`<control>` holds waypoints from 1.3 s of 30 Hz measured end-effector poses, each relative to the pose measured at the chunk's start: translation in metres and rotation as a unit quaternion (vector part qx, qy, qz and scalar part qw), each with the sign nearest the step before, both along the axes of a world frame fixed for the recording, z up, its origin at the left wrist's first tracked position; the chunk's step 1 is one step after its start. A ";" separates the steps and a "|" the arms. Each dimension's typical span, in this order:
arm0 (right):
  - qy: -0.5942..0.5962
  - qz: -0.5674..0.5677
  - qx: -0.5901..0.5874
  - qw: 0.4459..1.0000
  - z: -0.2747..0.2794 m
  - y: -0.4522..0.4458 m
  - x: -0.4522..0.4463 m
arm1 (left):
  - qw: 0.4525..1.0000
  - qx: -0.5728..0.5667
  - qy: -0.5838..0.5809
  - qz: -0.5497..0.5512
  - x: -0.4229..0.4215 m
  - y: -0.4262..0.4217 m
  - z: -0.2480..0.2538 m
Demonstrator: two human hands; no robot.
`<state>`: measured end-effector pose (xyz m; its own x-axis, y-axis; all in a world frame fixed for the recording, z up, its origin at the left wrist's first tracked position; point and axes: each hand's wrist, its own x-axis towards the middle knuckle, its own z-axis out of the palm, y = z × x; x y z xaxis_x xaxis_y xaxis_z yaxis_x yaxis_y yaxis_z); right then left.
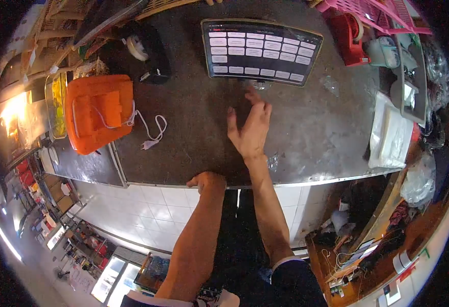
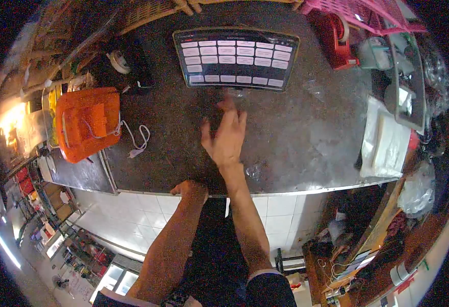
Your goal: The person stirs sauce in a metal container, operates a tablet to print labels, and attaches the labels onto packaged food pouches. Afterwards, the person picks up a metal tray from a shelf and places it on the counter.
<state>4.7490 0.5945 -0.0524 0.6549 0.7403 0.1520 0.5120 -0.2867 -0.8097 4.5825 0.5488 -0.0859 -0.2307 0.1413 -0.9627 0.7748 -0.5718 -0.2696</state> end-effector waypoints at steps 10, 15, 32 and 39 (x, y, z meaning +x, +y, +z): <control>-0.041 0.067 0.000 0.997 0.009 0.029 0.006 | 1.000 0.000 0.000 0.011 -0.002 0.000 0.000; -0.074 0.121 -0.013 0.990 0.009 0.047 -0.002 | 1.000 0.001 0.003 0.018 -0.002 0.000 -0.002; -0.065 0.040 -0.014 0.997 0.015 0.033 0.029 | 1.000 -0.001 0.010 0.021 -0.009 -0.004 -0.011; -0.163 -0.101 -0.002 0.981 0.012 0.007 0.089 | 1.000 0.003 0.013 0.016 -0.011 -0.005 -0.011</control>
